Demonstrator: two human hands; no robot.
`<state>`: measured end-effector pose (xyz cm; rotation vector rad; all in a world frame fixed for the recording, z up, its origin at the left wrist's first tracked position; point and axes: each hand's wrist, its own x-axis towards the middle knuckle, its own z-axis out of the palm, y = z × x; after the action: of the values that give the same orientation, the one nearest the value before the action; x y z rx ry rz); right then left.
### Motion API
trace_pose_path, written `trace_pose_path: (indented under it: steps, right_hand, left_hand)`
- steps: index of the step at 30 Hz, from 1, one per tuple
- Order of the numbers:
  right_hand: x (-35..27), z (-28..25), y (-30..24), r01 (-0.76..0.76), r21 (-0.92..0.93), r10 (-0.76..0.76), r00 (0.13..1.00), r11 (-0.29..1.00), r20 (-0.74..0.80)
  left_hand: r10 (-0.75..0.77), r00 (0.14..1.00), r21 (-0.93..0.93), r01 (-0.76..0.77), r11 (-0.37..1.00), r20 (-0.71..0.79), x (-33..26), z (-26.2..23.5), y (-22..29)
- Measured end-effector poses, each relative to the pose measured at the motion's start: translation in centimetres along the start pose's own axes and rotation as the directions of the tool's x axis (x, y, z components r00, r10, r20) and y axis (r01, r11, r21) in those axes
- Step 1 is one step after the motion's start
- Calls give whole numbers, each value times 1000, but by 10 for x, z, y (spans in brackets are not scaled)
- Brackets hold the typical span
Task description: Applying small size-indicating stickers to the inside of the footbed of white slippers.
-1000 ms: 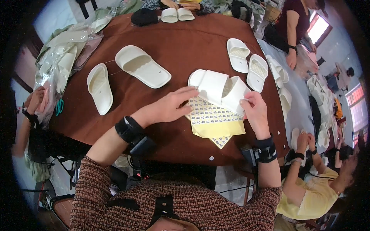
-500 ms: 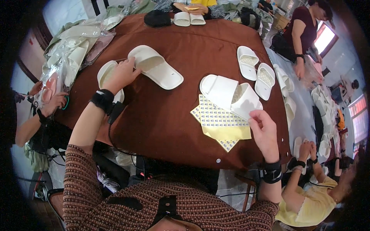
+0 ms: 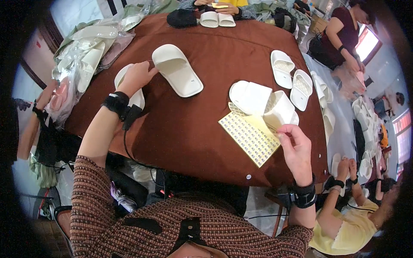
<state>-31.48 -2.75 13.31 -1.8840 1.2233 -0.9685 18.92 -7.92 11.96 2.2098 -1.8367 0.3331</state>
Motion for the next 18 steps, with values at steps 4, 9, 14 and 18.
trace_pose_path:
  steps: [4,9,14,18]
  right_hand:
    - [0,6,-9,2,-1,-2,999,1000,44]
    - [-14,12,-14,81,-103,-30,908,991,419]
    - [-20,14,-16,44,-108,10,888,993,460]
    - [-18,10,-5,73,-95,-26,905,993,424]
  left_hand:
    - [-84,996,-58,85,995,17,3,3,9]
    - [-127,991,-48,126,991,-28,6,20,6]
    - [-140,989,28,141,990,-54,5,20,3]
    - [-167,986,85,167,982,-16,0,8,-5]
